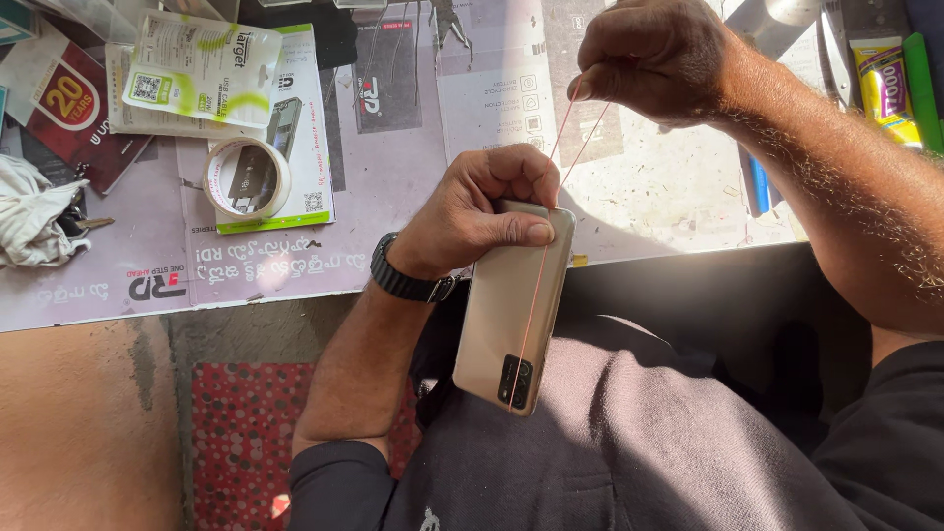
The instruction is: The person handles a smartphone with a cracked screen, places a new screen protector on it, and secures it using multiple rubber bands. The person repeatedly adjusts the bands to ensure the protector adheres properly.
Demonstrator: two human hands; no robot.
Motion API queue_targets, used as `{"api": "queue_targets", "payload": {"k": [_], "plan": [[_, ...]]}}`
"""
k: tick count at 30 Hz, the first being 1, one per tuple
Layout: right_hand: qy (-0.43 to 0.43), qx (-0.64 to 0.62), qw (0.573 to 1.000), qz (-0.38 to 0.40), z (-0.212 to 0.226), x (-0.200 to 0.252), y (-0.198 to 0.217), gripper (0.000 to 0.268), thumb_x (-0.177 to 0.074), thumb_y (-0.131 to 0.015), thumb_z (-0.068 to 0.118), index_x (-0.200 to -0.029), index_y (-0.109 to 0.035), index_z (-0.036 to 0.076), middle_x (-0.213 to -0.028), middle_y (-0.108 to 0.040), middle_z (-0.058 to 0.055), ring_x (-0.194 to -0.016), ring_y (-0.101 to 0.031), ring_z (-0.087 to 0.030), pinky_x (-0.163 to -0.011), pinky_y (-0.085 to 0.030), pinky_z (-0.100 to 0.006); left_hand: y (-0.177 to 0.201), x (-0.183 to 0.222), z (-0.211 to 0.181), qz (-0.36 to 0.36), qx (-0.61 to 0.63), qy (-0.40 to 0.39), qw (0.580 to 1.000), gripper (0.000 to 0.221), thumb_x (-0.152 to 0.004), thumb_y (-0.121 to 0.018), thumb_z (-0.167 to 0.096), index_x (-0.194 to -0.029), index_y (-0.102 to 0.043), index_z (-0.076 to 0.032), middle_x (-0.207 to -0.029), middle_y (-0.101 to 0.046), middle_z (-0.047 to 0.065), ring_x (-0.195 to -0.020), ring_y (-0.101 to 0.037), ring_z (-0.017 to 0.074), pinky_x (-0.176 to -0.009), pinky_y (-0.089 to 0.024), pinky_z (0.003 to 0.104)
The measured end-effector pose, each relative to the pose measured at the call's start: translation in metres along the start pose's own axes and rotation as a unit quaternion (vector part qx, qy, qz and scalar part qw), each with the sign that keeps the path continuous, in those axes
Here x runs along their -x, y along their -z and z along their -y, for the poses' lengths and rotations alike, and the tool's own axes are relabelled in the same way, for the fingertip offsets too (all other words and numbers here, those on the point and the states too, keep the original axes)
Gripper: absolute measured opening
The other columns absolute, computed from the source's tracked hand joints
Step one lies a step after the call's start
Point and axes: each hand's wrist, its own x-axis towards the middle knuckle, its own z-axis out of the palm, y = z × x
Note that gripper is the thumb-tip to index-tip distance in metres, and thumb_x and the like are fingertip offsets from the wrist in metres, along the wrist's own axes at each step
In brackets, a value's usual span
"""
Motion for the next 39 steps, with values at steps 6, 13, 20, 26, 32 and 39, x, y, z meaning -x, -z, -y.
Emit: {"api": "queue_targets", "payload": {"k": [6, 13, 20, 26, 32, 39], "plan": [[-0.018, 0.04, 0.999, -0.005, 0.003, 0.008, 0.002, 0.025, -0.1, -0.081, 0.022, -0.089, -0.066, 0.005, -0.07, -0.06, -0.004, -0.059, -0.058, -0.014, -0.052, -0.045, -0.029, -0.003, 0.003, -0.001, -0.012, 0.023, -0.009, 1.0, 0.025, -0.095, -0.084, -0.015, -0.11, -0.066, -0.006, -0.094, -0.071, 0.0, -0.082, -0.067, 0.0048, -0.08, -0.056, 0.022], [0.102, 0.056, 0.993, 0.036, 0.048, -0.003, -0.012, 0.025, -0.095, -0.079, 0.019, -0.082, -0.062, 0.007, -0.068, -0.06, -0.001, -0.066, -0.059, -0.017, -0.067, -0.049, -0.037, -0.012, -0.004, -0.002, -0.027, -0.002, 0.002, 1.0, 0.031, -0.093, -0.082, -0.015, -0.116, -0.063, -0.006, -0.093, -0.073, 0.002, -0.084, -0.068, 0.0066, -0.08, -0.058, 0.022], [0.202, 0.155, 0.964, 0.078, 0.111, 0.006, -0.021, 0.024, -0.089, -0.08, 0.019, -0.075, -0.062, 0.01, -0.061, -0.059, -0.001, -0.056, -0.059, -0.016, -0.061, -0.05, -0.036, 0.022, -0.001, -0.008, -0.169, -0.01, -0.103, 0.98, 0.018, -0.097, -0.077, -0.003, -0.107, -0.063, -0.006, -0.096, -0.074, 0.006, -0.088, -0.071, 0.0134, -0.08, -0.062, 0.027], [0.115, 0.129, 0.985, 0.024, 0.122, 0.031, -0.019, 0.025, -0.089, -0.08, 0.021, -0.086, -0.059, 0.006, -0.068, -0.062, -0.004, -0.064, -0.064, -0.018, -0.06, -0.053, -0.035, 0.049, 0.008, -0.005, -0.331, 0.065, -0.177, 0.925, 0.015, -0.097, -0.071, 0.006, -0.106, -0.063, -0.004, -0.097, -0.068, 0.004, -0.083, -0.067, 0.013, -0.077, -0.061, 0.027], [-0.002, 0.086, 0.996, -0.026, 0.123, 0.038, -0.029, 0.053, -0.084, -0.08, 0.008, -0.133, -0.061, 0.001, -0.078, -0.064, -0.009, -0.065, -0.066, -0.02, -0.052, -0.056, -0.029, 0.042, -0.009, 0.013, -0.351, 0.109, -0.117, 0.923, 0.009, -0.098, -0.068, 0.003, -0.104, -0.063, -0.002, -0.095, -0.066, 0.008, -0.082, -0.067, 0.0152, -0.076, -0.061, 0.028], [-0.001, -0.052, 0.987, -0.153, 0.084, 0.041, -0.033, 0.015, -0.105, -0.074, 0.004, -0.118, -0.068, 0.005, -0.09, -0.072, -0.007, -0.076, -0.069, -0.012, -0.063, -0.055, -0.025, 0.007, -0.019, 0.005, -0.214, 0.022, -0.024, 0.976, 0.051, -0.104, -0.052, -0.047, -0.119, -0.064, 0.0, -0.109, -0.07, 0.011, -0.099, -0.067, 0.0149, -0.087, -0.054, 0.026]]}}
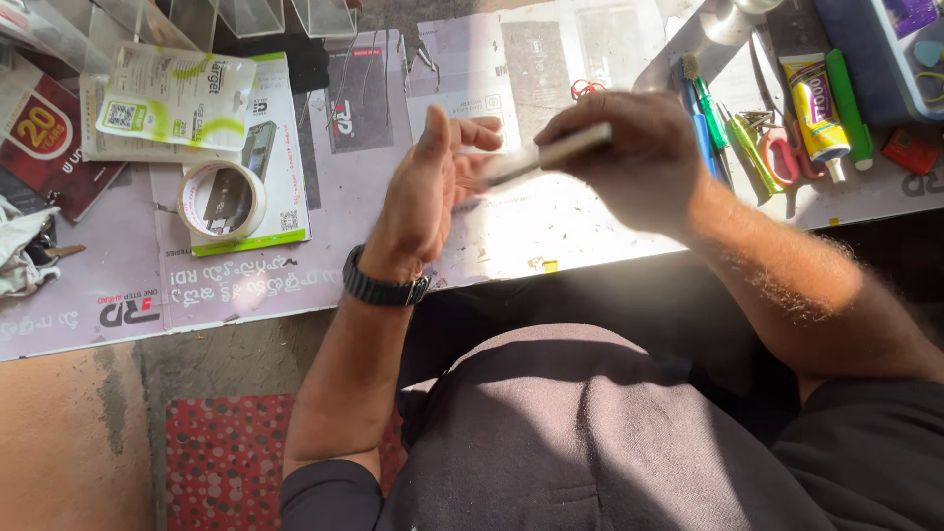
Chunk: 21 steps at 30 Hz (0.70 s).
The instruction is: The person handles a smartphone with a cracked screen, places a new screen protector on it, and secures it using multiple rubber bands. The person repeatedly adjusts the bands to ensure the protector adheres properly.
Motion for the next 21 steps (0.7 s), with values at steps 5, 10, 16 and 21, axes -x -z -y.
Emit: {"api": "queue_targets", "payload": {"k": [5, 10, 16, 21], "plan": [[-0.271, -0.29, 0.916, -0.053, -0.008, -0.028, 0.007, 0.018, -0.102, -0.073, 0.011, -0.114, -0.072, -0.002, -0.077, -0.059, -0.002, -0.064, -0.049, -0.006, -0.055, -0.041, -0.023, -0.015, 0.013, -0.009, 0.125, -0.196, -0.13, 0.964, 0.059, -0.105, -0.067, -0.038, -0.143, -0.052, 0.006, -0.133, -0.066, 0.016, -0.13, -0.062, 0.0163, -0.113, -0.052, 0.029], [-0.361, -0.014, 0.931, 0.049, -0.023, -0.03, 0.012, 0.038, -0.084, -0.085, 0.015, -0.103, -0.056, 0.0, -0.085, -0.062, -0.001, -0.068, -0.063, -0.011, -0.051, -0.05, -0.025, -0.009, 0.007, 0.0, -0.049, -0.145, -0.026, 0.988, 0.037, -0.096, -0.063, -0.009, -0.127, -0.058, 0.01, -0.11, -0.072, 0.019, -0.092, -0.072, 0.0182, -0.083, -0.062, 0.031], [-0.191, 0.33, 0.916, 0.126, -0.066, -0.013, 0.044, 0.03, -0.071, -0.092, 0.012, -0.07, -0.065, 0.0, -0.095, -0.067, -0.013, -0.083, -0.069, -0.031, -0.064, -0.055, -0.041, 0.01, 0.01, -0.003, -0.093, -0.11, 0.031, 0.989, 0.034, -0.088, -0.061, 0.003, -0.121, -0.057, 0.009, -0.107, -0.071, 0.018, -0.089, -0.071, 0.0171, -0.082, -0.062, 0.029], [-0.258, 0.409, 0.849, 0.212, -0.083, -0.018, 0.045, 0.04, -0.067, -0.094, 0.022, -0.09, -0.069, 0.001, -0.088, -0.071, -0.019, -0.083, -0.07, -0.035, -0.072, -0.057, -0.047, 0.012, 0.011, 0.001, -0.104, -0.156, 0.046, 0.981, 0.031, -0.088, -0.062, 0.002, -0.118, -0.058, 0.009, -0.105, -0.071, 0.018, -0.087, -0.071, 0.0174, -0.079, -0.062, 0.029]]}}
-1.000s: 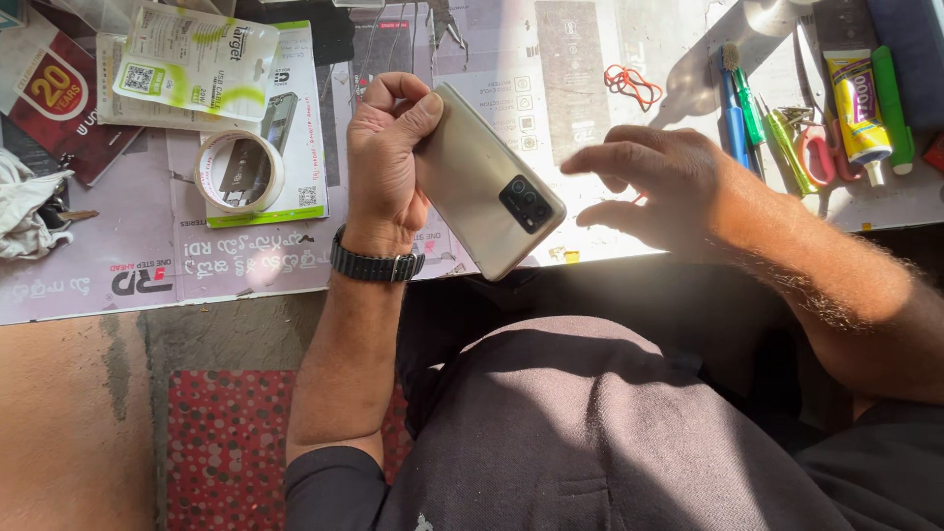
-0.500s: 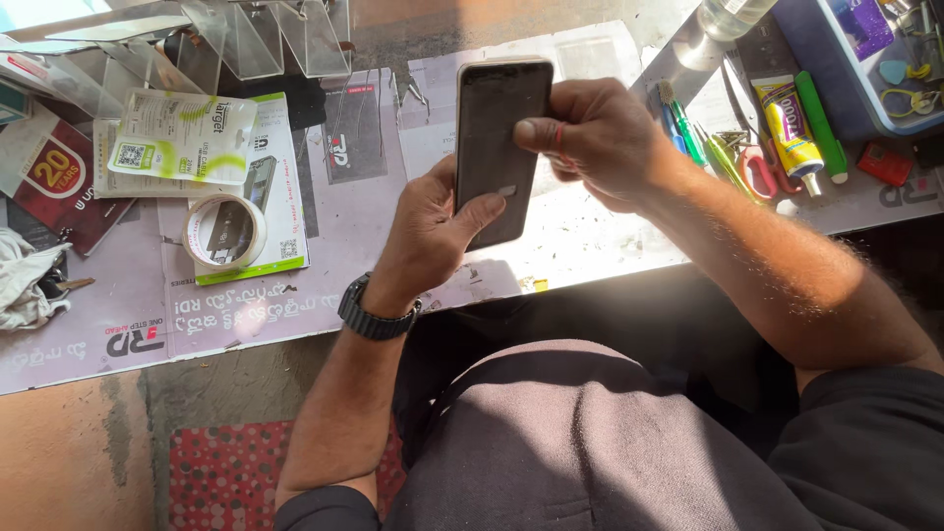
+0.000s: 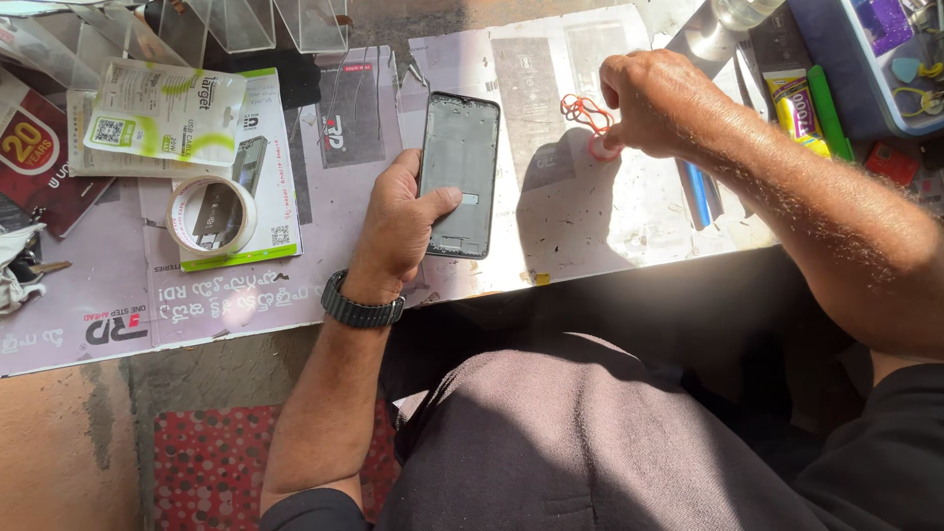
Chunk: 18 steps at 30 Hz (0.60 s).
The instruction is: The person handles a smartphone with a cracked screen, places a new screen protector on it, and secures it using multiple rubber bands. The person repeatedly adjusts the bands to ensure the protector adheres properly.
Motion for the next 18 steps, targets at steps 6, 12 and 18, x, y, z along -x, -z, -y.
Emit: {"api": "queue_targets", "payload": {"k": [6, 12, 18], "plan": [[-0.061, 0.011, 0.987, 0.147, 0.004, -0.015, 0.018, 0.023, -0.088, -0.082, 0.025, -0.104, -0.076, 0.009, -0.088, -0.077, -0.017, -0.08, -0.074, -0.032, -0.073, -0.06, -0.047, -0.001, 0.003, 0.003, -0.012, -0.017, 0.002, 1.0, 0.034, -0.086, -0.062, -0.001, -0.119, -0.059, 0.008, -0.106, -0.071, 0.016, -0.092, -0.069, 0.0182, -0.082, -0.059, 0.03], [0.048, -0.11, 0.992, -0.042, 0.041, -0.05, 0.047, 0.018, -0.1, -0.073, 0.021, -0.106, -0.076, 0.004, -0.096, -0.076, -0.014, -0.08, -0.073, -0.024, -0.073, -0.06, -0.04, -0.003, 0.002, 0.001, -0.068, -0.224, 0.0, 0.972, 0.043, -0.081, -0.068, -0.012, -0.118, -0.059, 0.008, -0.105, -0.071, 0.022, -0.098, -0.07, 0.0313, -0.088, -0.056, 0.04], [0.157, -0.194, 0.959, -0.132, 0.086, -0.15, 0.029, 0.03, -0.098, -0.072, 0.008, -0.127, -0.067, 0.002, -0.105, -0.073, -0.015, -0.082, -0.072, -0.022, -0.072, -0.062, -0.032, -0.007, -0.006, 0.004, -0.05, -0.331, -0.017, 0.942, 0.052, -0.079, -0.068, -0.013, -0.125, -0.053, 0.008, -0.113, -0.067, 0.031, -0.107, -0.066, 0.0444, -0.095, -0.052, 0.047]]}}
